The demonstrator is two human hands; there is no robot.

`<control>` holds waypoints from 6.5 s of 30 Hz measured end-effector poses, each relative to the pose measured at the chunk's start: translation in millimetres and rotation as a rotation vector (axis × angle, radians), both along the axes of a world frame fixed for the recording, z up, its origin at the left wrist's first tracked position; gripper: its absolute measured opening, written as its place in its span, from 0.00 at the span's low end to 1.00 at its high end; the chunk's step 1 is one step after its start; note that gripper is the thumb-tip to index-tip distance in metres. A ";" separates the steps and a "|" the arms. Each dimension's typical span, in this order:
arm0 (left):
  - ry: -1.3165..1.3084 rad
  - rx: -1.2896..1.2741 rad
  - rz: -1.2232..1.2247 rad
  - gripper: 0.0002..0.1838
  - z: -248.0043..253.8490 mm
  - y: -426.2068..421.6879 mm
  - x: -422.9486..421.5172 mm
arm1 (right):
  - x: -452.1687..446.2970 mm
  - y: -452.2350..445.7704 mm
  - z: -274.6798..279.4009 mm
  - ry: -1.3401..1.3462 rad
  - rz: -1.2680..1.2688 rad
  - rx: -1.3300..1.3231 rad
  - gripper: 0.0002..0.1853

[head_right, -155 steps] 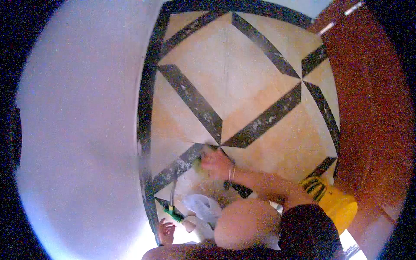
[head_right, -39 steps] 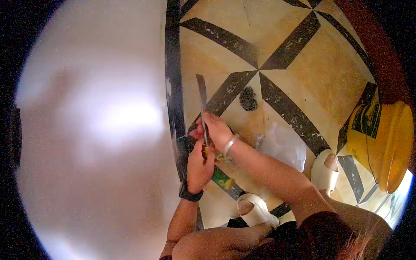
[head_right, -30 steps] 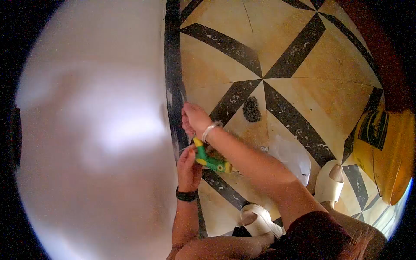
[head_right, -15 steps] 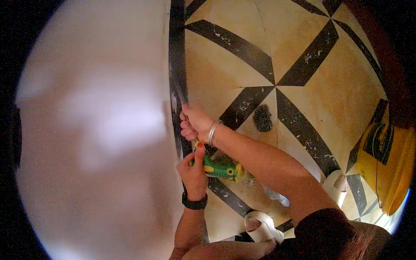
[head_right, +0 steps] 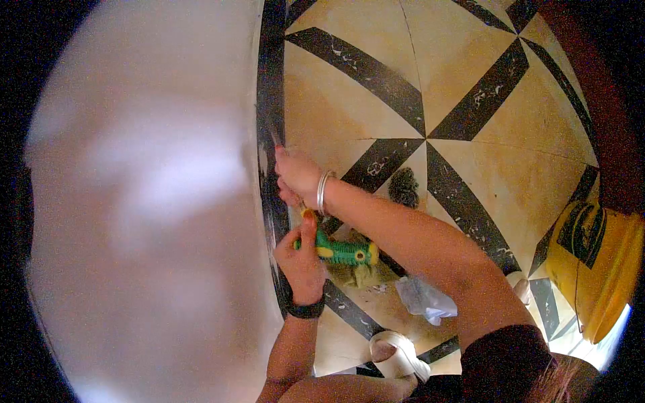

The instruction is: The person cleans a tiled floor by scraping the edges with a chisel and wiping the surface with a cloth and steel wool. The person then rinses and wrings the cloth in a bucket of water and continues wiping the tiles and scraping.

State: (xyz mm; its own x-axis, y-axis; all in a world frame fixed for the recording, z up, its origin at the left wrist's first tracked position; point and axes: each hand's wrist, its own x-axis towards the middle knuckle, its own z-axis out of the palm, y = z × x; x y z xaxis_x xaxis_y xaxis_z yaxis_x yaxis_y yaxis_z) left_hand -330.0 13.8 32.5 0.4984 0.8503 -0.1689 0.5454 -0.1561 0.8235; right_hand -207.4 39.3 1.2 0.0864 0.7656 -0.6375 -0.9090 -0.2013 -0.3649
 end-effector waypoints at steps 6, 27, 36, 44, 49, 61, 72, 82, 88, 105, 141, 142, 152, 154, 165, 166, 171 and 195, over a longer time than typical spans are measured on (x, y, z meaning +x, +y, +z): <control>0.094 -0.055 -0.006 0.15 8.6 -14.5 -13.9 | -14.7 -7.6 -5.6 -0.165 -0.033 0.015 0.24; 0.103 0.082 -0.032 0.14 0.4 -58.3 -89.8 | -89.5 -51.7 -6.5 0.018 0.041 -0.019 0.24; -0.115 -0.109 0.100 0.12 2.4 -61.8 -71.6 | -72.7 -49.1 -3.6 0.013 0.123 0.069 0.23; -0.039 -0.028 0.048 0.13 -22.2 -52.9 -64.2 | -59.1 -37.7 -22.5 -0.083 0.086 0.018 0.24; -0.126 -0.057 0.124 0.12 -35.5 -62.6 -61.9 | -53.7 -39.8 -4.1 -0.205 0.089 -0.007 0.24; -0.041 -0.166 0.133 0.13 -9.8 -71.1 -73.3 | -77.6 -45.6 -22.4 -0.092 0.035 0.032 0.25; 0.059 -0.239 -0.165 0.10 9.3 -43.7 -129.4 | -36.2 -99.6 7.4 -1.621 0.416 -0.030 0.22; 0.203 -0.495 -0.184 0.10 -11.4 -63.4 -218.3 | -12.6 -211.2 -4.8 -2.312 0.843 -0.260 0.18; 0.157 -0.450 -0.099 0.10 -35.6 -70.5 -231.6 | -105.2 -178.7 -31.1 -2.144 0.779 0.143 0.35; 0.734 0.416 -0.281 0.34 -96.2 -113.6 -233.6 | 259.6 -176.3 -123.1 -1.856 -0.347 -0.588 0.32; 0.857 0.378 -0.456 0.21 -130.9 -111.6 -257.2 | -3.2 22.4 -66.0 -1.534 -0.022 0.086 0.28; 0.895 0.353 -0.461 0.21 -119.4 -110.8 -247.5 | -22.3 -4.9 -49.9 -1.555 0.267 0.200 0.27; 0.791 0.338 -0.412 0.23 -109.2 -108.9 -239.6 | 150.0 69.3 -25.0 -1.791 0.244 -0.228 0.28; 0.944 0.274 -0.483 0.22 -117.2 -109.4 -246.2 | 184.0 106.1 -60.5 -1.918 0.453 -0.399 0.29; 0.722 0.311 -0.437 0.21 -115.2 -107.2 -247.5 | 14.7 5.3 -60.7 -2.144 0.716 -0.027 0.20; 0.686 0.412 -0.479 0.21 -115.0 -107.3 -252.6 | -1.9 -12.9 -53.6 -2.136 0.744 0.118 0.19; 0.652 0.445 -0.620 0.23 -111.4 -116.0 -282.2 | -3.7 -27.7 -85.4 -1.338 0.274 0.018 0.18; 0.726 0.440 -0.610 0.23 -103.1 -115.5 -265.4 | -24.8 12.7 -75.1 -1.397 0.119 -0.020 0.16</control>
